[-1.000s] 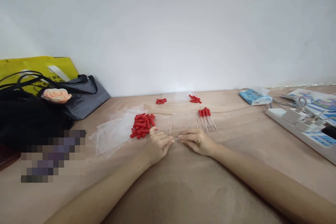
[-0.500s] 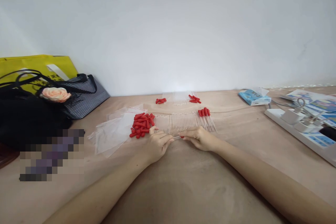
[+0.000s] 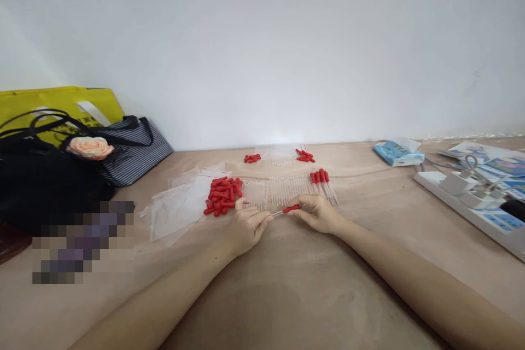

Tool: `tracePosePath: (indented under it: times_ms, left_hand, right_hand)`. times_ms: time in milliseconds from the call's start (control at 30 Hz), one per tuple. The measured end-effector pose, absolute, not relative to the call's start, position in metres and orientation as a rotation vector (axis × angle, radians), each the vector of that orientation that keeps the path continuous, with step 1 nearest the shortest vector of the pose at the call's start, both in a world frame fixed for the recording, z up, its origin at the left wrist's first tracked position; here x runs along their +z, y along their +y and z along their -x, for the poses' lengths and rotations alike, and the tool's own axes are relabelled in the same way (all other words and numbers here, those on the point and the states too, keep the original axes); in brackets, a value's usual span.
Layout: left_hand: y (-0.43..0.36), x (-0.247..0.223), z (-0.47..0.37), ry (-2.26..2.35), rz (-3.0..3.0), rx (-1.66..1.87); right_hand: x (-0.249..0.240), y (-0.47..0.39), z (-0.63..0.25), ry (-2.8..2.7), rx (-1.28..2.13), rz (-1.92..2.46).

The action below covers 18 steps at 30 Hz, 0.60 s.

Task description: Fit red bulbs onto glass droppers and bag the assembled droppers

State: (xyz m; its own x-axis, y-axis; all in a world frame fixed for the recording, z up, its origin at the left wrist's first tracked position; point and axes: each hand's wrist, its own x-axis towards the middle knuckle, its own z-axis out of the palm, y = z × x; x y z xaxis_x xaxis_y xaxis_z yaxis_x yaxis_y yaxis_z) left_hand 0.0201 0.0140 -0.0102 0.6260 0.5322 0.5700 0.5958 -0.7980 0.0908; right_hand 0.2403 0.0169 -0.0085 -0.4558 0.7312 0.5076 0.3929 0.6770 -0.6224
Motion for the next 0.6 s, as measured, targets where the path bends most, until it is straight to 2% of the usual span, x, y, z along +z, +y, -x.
tracePosePath:
  times_ms: [267,500,600]
  left_hand:
    - [0.013,-0.011,-0.022,-0.943,2.722,-0.946]
    - [0.009,-0.007,-0.027,-1.029,2.720,-1.004]
    - [0.006,-0.004,-0.031,-1.071,2.751,-1.026]
  right_hand:
    - [-0.009,0.014,-0.235,-1.978,0.480,0.915]
    - [-0.015,0.018,-0.224,-1.532,1.113,0.920]
    - [-0.019,0.015,-0.211,-1.483,1.214,0.933]
